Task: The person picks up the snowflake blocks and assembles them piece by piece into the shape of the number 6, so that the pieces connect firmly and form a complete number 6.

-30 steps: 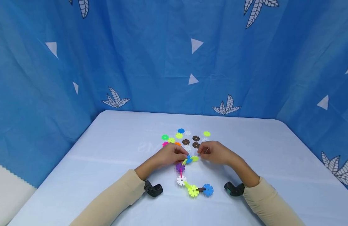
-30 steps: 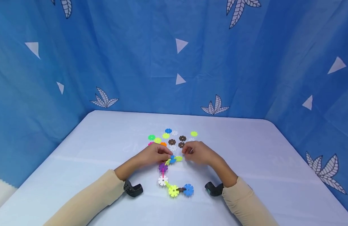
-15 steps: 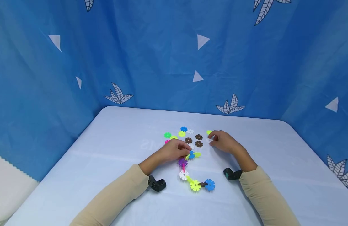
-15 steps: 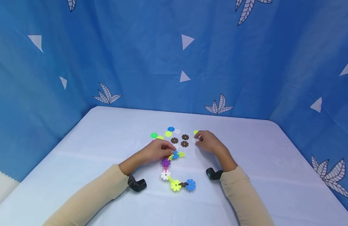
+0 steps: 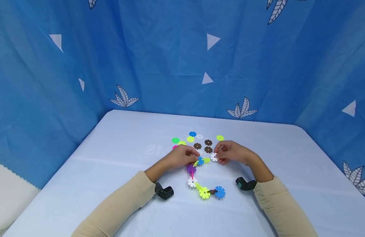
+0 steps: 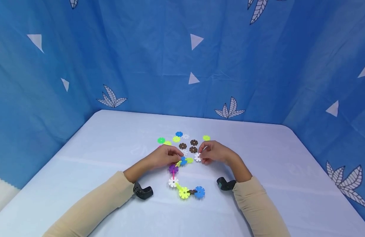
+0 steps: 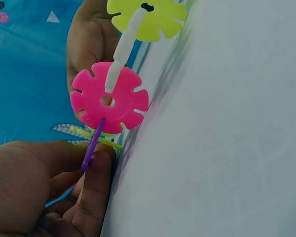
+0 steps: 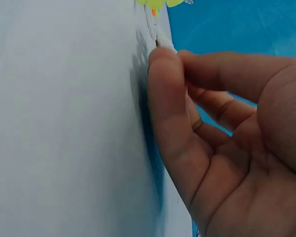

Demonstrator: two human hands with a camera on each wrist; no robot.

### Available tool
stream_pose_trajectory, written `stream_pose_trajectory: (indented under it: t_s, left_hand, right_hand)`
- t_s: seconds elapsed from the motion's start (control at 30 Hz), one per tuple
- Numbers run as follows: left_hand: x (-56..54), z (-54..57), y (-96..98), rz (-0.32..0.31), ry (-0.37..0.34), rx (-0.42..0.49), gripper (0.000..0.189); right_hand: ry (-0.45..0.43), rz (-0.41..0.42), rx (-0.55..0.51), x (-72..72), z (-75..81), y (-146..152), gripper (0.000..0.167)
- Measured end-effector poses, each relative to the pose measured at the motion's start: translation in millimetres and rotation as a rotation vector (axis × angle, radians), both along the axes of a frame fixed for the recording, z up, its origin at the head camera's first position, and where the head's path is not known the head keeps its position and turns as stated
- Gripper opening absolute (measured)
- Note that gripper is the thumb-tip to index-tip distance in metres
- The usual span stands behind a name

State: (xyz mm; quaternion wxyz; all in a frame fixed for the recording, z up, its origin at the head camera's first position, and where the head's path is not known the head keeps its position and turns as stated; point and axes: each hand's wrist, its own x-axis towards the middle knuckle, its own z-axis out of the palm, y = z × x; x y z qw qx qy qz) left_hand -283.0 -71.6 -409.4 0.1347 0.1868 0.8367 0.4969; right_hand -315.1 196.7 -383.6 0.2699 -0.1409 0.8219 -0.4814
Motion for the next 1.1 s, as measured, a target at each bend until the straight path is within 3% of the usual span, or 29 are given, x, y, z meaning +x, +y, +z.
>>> stream_pose_trajectory:
  t_s: [0.17, 0.8, 1.1]
  left_hand:
    - [0.8, -0.2, -1.0, -0.001, 0.005, 0.002, 0.014]
    - [-0.1, -4.3, -2.4, 0.008, 0.045, 0.031, 0.012]
    - [-0.1, -1.2, -2.2, 0.042, -0.02, 0.072, 0.01]
  right_hand:
    - [-0.063, 0.01, -0.056, 3.6, 0.0, -2.4, 0.015]
    - [-0.133, -0.006, -0.113, 9.6, -7.1, -11.1, 0.013]
    - [-0.103, -0.006, -0.14, 11.2, -7.1, -18.5, 0.015]
